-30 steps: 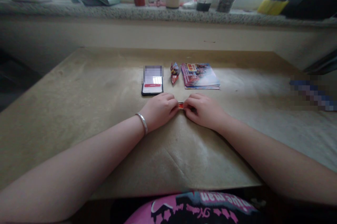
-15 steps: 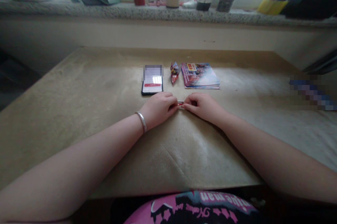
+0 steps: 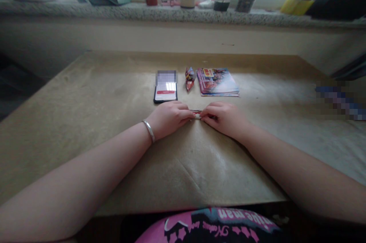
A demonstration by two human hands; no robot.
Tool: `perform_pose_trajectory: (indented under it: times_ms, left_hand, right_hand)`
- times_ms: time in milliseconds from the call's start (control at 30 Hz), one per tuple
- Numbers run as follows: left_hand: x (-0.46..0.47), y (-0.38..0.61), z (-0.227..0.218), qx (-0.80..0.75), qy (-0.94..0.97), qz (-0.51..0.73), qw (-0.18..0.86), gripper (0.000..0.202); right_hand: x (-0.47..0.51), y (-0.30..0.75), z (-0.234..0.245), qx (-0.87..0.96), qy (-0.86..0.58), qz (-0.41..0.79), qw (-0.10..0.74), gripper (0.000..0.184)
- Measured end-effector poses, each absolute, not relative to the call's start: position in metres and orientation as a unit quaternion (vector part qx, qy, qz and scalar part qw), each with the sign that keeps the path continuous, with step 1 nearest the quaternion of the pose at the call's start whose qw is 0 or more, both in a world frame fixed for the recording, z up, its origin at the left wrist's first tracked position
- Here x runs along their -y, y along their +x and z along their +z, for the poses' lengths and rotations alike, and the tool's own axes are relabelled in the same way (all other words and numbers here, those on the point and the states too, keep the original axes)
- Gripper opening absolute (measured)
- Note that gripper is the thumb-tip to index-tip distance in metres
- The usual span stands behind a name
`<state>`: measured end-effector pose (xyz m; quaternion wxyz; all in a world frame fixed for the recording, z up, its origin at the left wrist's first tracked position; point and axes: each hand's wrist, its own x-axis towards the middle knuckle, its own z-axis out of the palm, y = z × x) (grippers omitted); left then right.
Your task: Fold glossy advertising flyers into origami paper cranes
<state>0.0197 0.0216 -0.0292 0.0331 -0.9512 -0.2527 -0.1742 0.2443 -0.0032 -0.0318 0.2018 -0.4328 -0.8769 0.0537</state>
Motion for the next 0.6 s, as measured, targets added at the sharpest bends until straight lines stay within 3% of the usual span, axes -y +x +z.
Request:
perform_pose_trajectory:
  times_ms: [600]
  left_hand:
    - [-0.0171,0.0243,-0.0293,0.273,-0.945,-0.169,0.057,0.021]
  right_hand:
    - [0.0115,0.2387,-0.0258,0.881,-0.456,-0.033,0.123,0.026]
